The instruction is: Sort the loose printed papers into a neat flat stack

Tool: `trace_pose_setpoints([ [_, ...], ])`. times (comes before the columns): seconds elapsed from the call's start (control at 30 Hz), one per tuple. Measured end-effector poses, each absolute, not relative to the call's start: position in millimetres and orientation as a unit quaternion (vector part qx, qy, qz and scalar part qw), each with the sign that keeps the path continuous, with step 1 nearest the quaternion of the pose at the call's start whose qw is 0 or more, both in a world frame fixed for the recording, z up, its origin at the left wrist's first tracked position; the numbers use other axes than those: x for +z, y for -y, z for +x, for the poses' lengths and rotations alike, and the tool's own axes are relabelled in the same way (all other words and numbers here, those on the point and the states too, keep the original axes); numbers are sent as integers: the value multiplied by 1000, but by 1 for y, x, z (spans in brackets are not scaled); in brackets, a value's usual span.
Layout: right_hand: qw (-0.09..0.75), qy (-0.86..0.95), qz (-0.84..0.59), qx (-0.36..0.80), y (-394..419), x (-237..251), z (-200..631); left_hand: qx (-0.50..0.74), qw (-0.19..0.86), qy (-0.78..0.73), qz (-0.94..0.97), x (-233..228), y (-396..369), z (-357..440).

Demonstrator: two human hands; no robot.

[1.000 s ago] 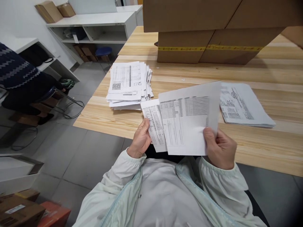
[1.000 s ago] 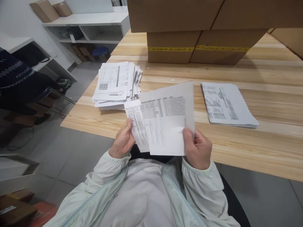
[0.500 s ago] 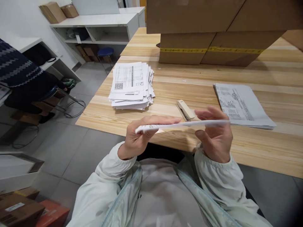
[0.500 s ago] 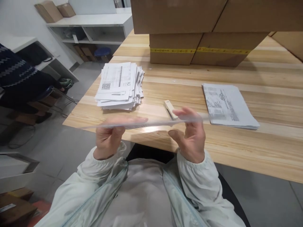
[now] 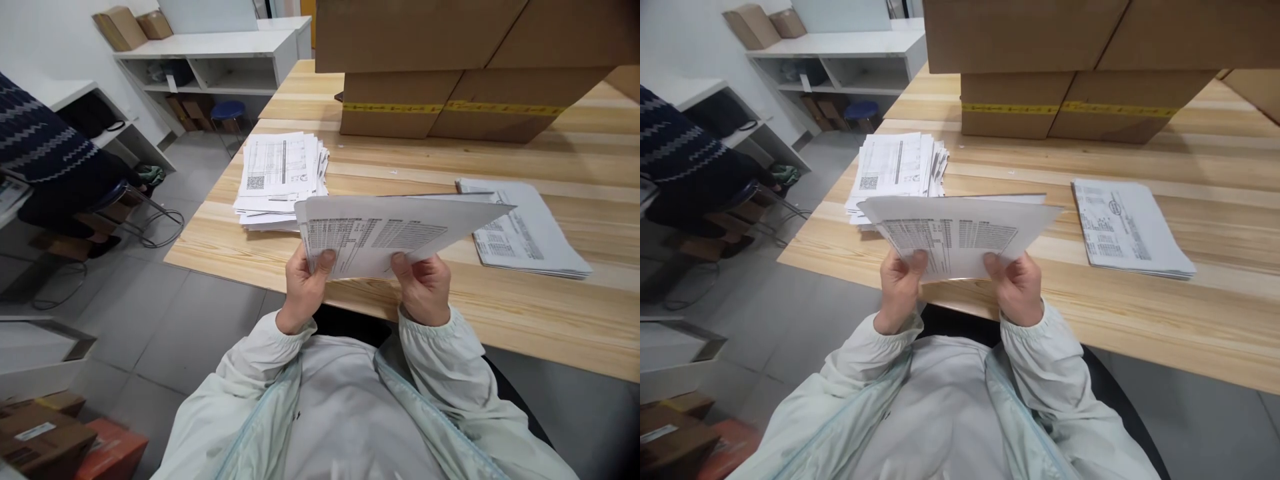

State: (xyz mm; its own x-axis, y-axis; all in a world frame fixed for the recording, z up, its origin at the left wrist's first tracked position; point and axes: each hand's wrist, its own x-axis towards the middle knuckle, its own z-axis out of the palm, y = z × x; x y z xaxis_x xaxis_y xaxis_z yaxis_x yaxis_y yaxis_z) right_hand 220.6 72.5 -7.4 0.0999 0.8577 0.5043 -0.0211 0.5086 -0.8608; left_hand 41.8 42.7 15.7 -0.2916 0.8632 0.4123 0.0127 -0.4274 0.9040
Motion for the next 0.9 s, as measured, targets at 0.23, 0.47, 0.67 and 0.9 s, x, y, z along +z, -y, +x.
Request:
trace_pose_setpoints([
  [0.23,672,575,-339,320,-72,-5,219,684,305,-429,505,15,-45,46],
  [0.47,658,585,-367,299,-70,-6,221,680,311,-422,513,8,-42,49],
  [0.67,674,590,-355,268,-70,-6,221,683,254,-418,541,11,-40,49],
  [0.9,645,608,-375,272,-66,-11,223,691,169,-456,535,-17,-31,57],
])
